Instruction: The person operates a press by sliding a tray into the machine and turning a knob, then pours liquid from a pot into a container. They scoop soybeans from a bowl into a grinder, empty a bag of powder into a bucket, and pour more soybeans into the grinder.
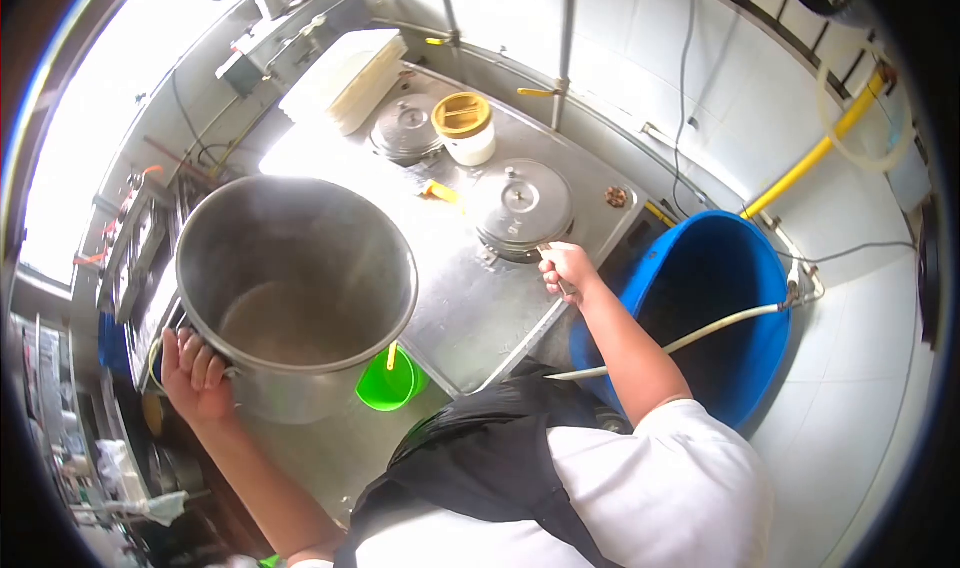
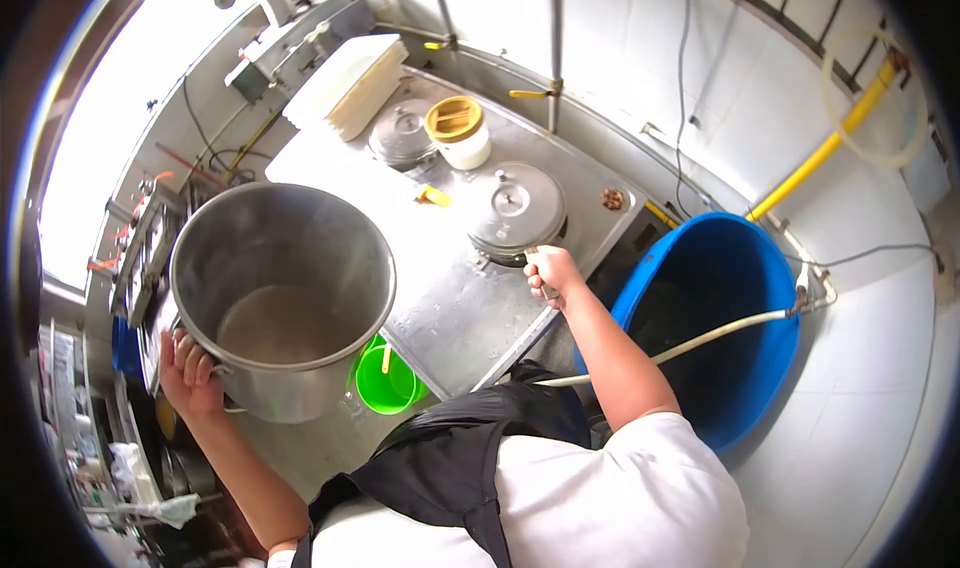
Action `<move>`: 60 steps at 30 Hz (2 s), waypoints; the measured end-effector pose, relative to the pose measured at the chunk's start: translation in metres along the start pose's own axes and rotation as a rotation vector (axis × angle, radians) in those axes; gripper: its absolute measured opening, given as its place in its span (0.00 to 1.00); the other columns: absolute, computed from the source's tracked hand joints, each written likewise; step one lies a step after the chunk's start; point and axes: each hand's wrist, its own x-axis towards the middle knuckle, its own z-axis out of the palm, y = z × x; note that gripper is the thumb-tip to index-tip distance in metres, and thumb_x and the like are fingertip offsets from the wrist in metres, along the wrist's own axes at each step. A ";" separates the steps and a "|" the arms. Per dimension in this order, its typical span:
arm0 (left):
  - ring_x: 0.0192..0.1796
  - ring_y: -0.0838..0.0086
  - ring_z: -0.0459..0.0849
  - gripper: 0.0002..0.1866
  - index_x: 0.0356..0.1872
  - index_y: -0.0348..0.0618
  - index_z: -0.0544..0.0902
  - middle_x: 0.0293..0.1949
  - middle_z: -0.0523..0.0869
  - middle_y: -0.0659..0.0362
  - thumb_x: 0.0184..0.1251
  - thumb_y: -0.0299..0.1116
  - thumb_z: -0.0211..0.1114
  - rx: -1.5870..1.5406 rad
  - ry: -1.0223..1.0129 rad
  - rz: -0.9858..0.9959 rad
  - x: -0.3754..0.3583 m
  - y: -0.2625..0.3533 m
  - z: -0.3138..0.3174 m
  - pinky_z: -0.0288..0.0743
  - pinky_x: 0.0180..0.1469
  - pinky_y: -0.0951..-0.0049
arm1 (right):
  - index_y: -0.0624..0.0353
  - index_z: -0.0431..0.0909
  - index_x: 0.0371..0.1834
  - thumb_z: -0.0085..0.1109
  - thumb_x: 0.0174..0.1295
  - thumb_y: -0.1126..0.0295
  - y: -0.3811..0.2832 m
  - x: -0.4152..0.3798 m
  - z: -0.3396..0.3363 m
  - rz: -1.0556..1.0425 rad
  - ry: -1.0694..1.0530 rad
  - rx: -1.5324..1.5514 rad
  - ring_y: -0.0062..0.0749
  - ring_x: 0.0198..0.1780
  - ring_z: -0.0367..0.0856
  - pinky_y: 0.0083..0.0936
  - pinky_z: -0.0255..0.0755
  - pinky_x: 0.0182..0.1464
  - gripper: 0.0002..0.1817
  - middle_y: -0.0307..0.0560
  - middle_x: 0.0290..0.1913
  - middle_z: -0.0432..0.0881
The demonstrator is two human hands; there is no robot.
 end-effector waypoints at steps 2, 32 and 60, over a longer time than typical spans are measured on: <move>0.16 0.77 0.59 0.23 0.38 0.40 0.73 0.22 0.66 0.63 0.90 0.47 0.41 -0.025 0.026 0.069 -0.048 0.015 -0.014 0.55 0.19 0.71 | 0.55 0.71 0.33 0.51 0.71 0.72 0.008 0.008 0.004 -0.019 0.021 0.016 0.23 0.19 0.71 0.26 0.64 0.17 0.06 0.40 0.27 0.74; 0.13 0.78 0.61 0.22 0.40 0.50 0.82 0.17 0.65 0.70 0.85 0.54 0.49 -0.436 0.593 0.855 -0.491 0.117 -0.226 0.60 0.20 0.67 | 0.56 0.77 0.60 0.51 0.77 0.40 0.350 -0.155 0.581 1.061 -0.950 -0.327 0.37 0.42 0.90 0.30 0.84 0.36 0.29 0.46 0.47 0.89; 0.52 0.37 0.83 0.25 0.48 0.35 0.85 0.47 0.85 0.33 0.78 0.50 0.52 0.008 2.018 -0.412 -0.594 -0.212 -0.388 0.73 0.56 0.41 | 0.34 0.52 0.87 0.55 0.60 0.75 1.011 -0.145 0.902 -0.170 -1.081 -2.107 0.47 0.39 0.91 0.41 0.87 0.34 0.48 0.60 0.52 0.88</move>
